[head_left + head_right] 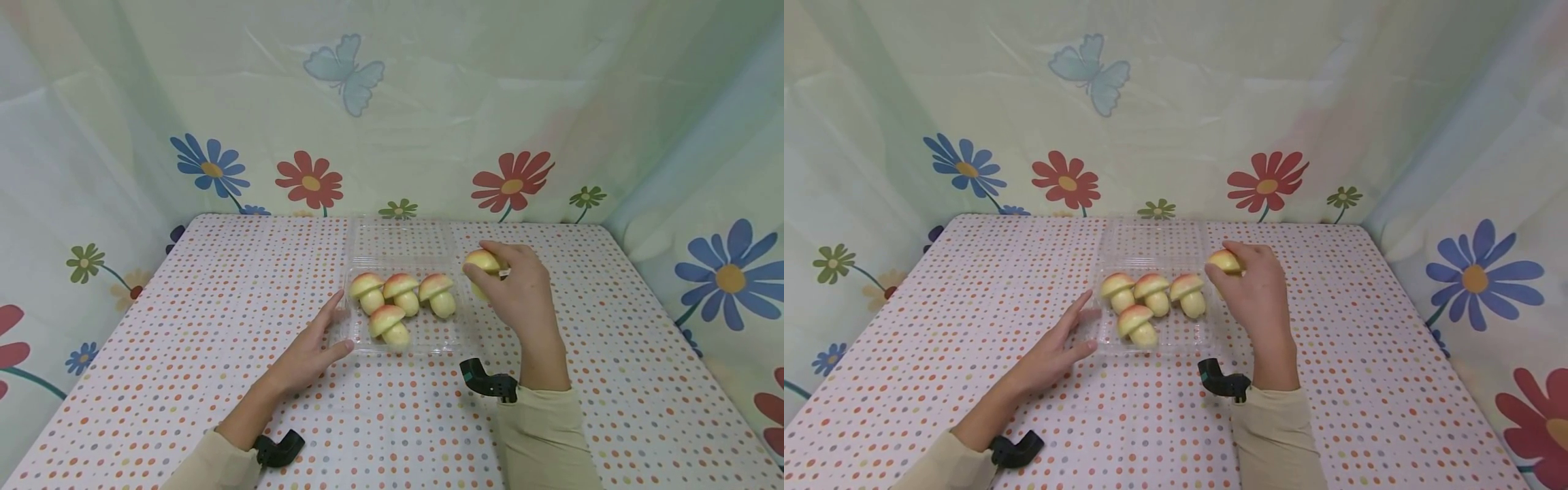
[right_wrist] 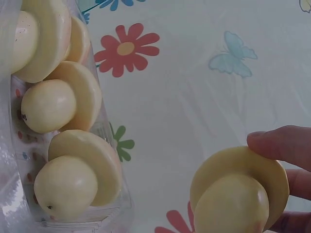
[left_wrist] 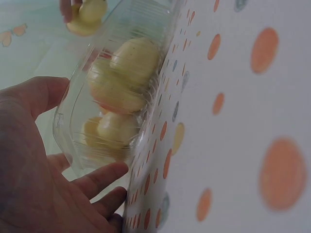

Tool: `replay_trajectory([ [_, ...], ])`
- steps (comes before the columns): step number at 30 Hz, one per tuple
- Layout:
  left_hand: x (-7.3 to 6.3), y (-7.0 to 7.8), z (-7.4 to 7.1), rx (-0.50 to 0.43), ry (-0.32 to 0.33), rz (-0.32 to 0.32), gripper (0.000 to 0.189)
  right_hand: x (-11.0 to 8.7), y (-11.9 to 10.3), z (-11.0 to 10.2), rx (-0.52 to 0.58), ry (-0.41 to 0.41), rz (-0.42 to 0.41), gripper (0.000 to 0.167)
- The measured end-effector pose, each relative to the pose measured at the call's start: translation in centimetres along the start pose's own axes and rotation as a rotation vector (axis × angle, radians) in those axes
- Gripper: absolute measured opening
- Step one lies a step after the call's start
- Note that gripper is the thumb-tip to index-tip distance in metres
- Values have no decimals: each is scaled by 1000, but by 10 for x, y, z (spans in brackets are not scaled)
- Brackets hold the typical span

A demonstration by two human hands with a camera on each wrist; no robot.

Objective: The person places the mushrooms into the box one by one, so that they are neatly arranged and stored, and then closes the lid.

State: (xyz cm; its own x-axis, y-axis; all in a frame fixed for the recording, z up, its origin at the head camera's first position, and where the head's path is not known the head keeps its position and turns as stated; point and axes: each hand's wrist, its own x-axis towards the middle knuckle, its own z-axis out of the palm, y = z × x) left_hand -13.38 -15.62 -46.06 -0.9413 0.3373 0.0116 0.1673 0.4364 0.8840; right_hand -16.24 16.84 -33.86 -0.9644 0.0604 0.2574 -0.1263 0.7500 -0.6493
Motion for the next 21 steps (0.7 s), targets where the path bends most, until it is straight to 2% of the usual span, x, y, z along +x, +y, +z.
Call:
replay_trajectory([
  [6,0,1,-1,6,4,-4,86,0,-3,2,18,-58,-42,52],
  [21,0,1,1,-1,1,-15,86,0,-6,10,-37,-227,-121,51],
])
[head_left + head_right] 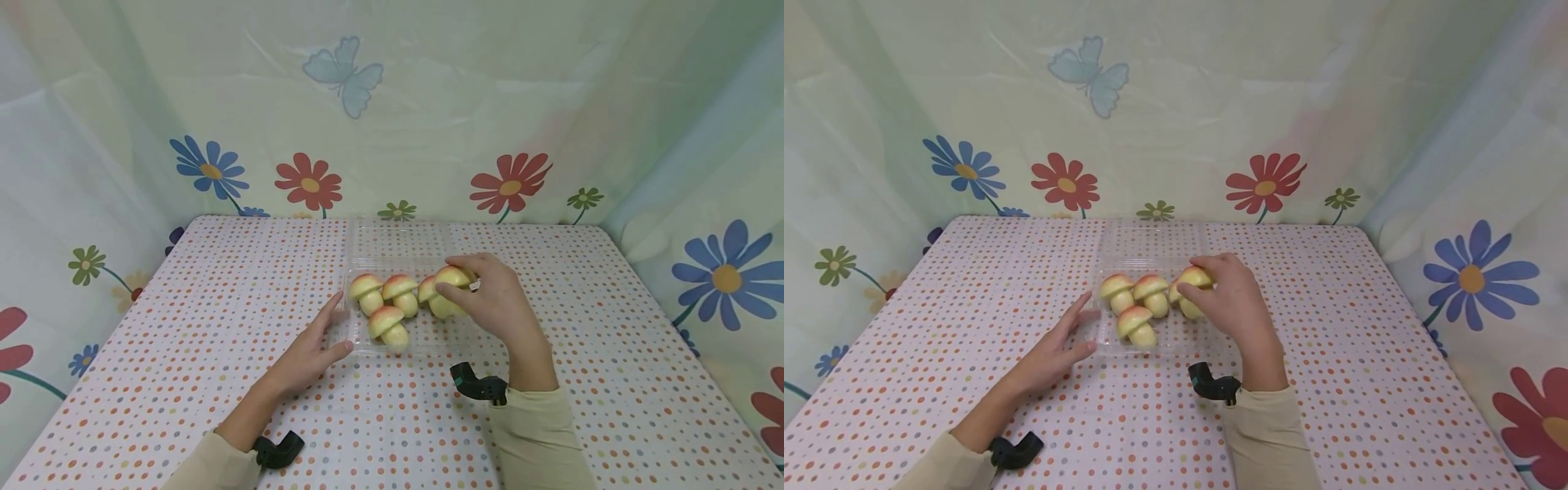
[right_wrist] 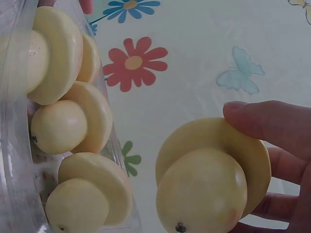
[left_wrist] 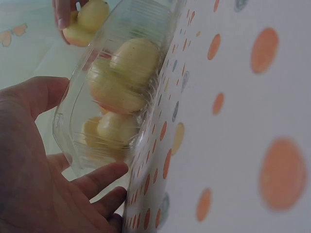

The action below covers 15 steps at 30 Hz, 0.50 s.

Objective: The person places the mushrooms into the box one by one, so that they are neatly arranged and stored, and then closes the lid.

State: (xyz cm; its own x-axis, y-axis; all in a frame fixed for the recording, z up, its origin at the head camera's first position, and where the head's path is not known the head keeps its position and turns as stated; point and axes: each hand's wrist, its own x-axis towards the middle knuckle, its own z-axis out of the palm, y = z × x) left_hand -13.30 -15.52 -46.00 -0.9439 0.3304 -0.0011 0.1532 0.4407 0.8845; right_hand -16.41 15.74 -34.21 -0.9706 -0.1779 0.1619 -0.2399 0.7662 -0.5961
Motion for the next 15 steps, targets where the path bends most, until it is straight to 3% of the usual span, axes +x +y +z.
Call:
replay_trajectory([
  [15,0,0,0,-6,-1,10,86,-1,-3,7,-21,-56,-43,46],
])
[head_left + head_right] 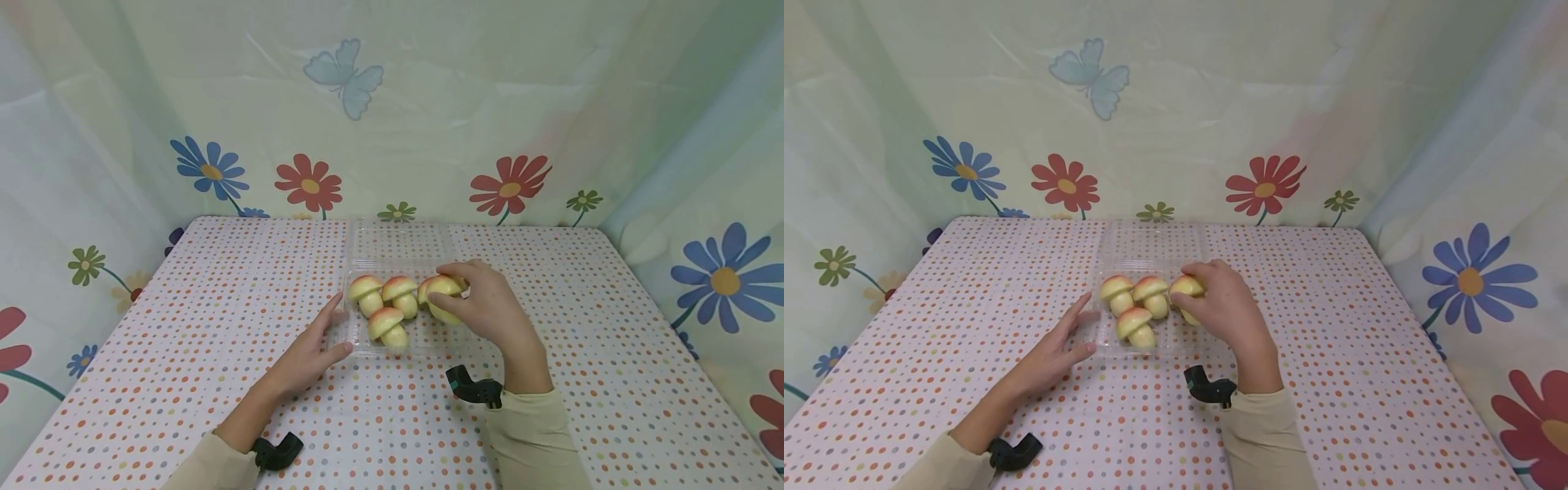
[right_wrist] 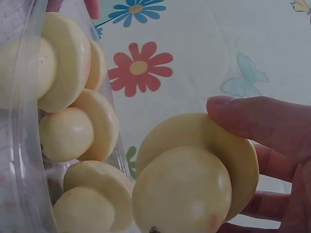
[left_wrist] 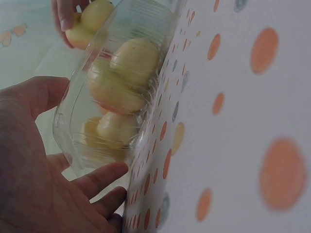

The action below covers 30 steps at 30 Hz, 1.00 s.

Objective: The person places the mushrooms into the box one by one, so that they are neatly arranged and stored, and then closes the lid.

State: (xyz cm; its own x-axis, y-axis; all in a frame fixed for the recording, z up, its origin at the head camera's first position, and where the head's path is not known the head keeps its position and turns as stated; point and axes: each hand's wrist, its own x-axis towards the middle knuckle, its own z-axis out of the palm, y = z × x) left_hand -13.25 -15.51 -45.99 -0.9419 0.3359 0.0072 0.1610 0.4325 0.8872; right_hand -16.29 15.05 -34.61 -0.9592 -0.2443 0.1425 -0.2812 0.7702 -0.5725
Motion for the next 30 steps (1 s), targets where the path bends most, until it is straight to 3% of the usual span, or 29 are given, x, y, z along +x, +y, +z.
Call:
replay_trajectory([
  [14,-1,0,-1,5,-3,4,87,4,-4,10,6,-152,-16,43],
  [19,0,0,0,0,-1,3,86,5,-5,12,6,-217,0,33],
  [30,-1,-1,0,16,3,4,86,6,-4,16,-21,-240,13,34],
])
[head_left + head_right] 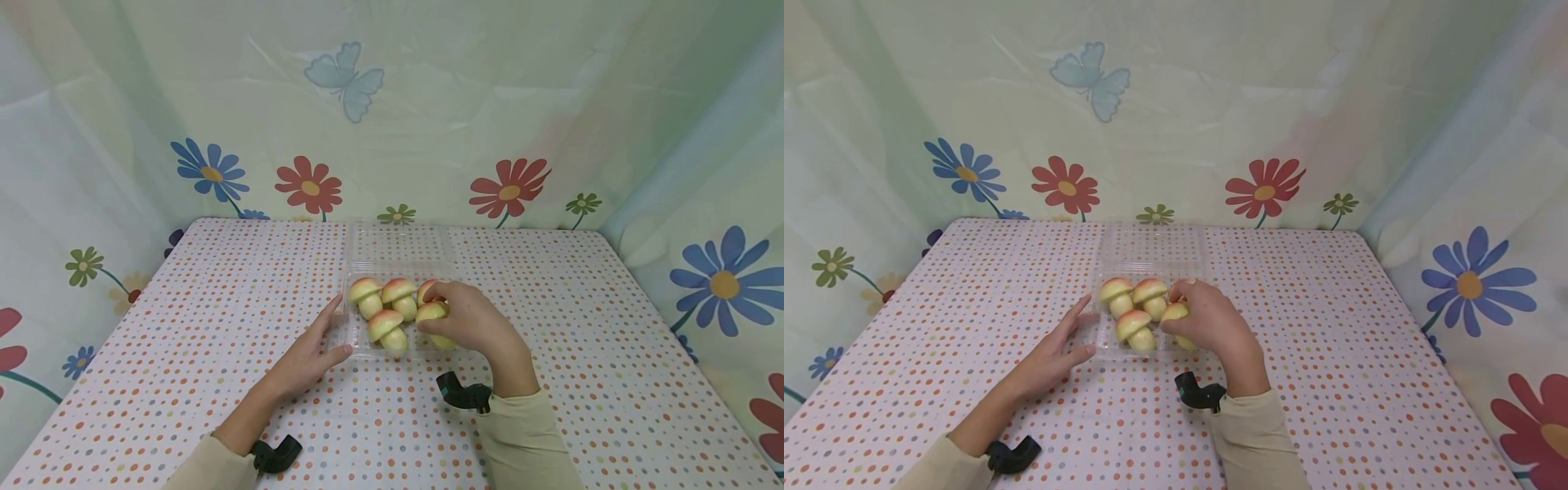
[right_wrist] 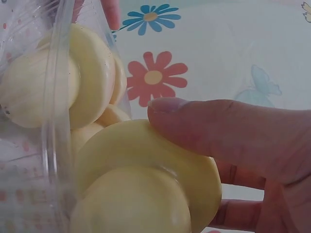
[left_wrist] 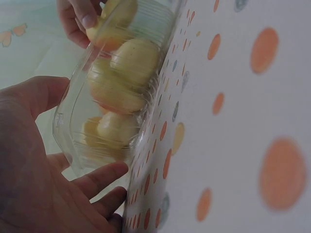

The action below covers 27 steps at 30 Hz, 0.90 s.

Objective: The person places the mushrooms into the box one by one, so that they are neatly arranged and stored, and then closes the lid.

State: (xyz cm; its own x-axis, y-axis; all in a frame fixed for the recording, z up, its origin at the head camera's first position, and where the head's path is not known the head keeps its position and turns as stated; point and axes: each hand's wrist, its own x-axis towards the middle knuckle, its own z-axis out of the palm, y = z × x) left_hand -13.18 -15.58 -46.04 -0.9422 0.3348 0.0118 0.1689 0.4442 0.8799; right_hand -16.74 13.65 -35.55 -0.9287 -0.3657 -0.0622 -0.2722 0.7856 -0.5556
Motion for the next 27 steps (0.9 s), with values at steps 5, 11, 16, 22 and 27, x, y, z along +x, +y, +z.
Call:
replay_trajectory([
  [5,0,-2,0,6,3,10,87,2,0,2,-25,5,-7,36],
  [11,1,-2,0,4,3,15,87,4,-2,5,-45,31,-18,35],
  [16,0,-2,0,-1,0,13,87,5,-5,12,-72,49,10,33],
  [22,0,-1,0,3,-6,4,87,6,-9,20,-77,57,43,32],
  [27,0,-1,0,-1,-6,5,87,6,-11,23,-114,52,55,36],
])
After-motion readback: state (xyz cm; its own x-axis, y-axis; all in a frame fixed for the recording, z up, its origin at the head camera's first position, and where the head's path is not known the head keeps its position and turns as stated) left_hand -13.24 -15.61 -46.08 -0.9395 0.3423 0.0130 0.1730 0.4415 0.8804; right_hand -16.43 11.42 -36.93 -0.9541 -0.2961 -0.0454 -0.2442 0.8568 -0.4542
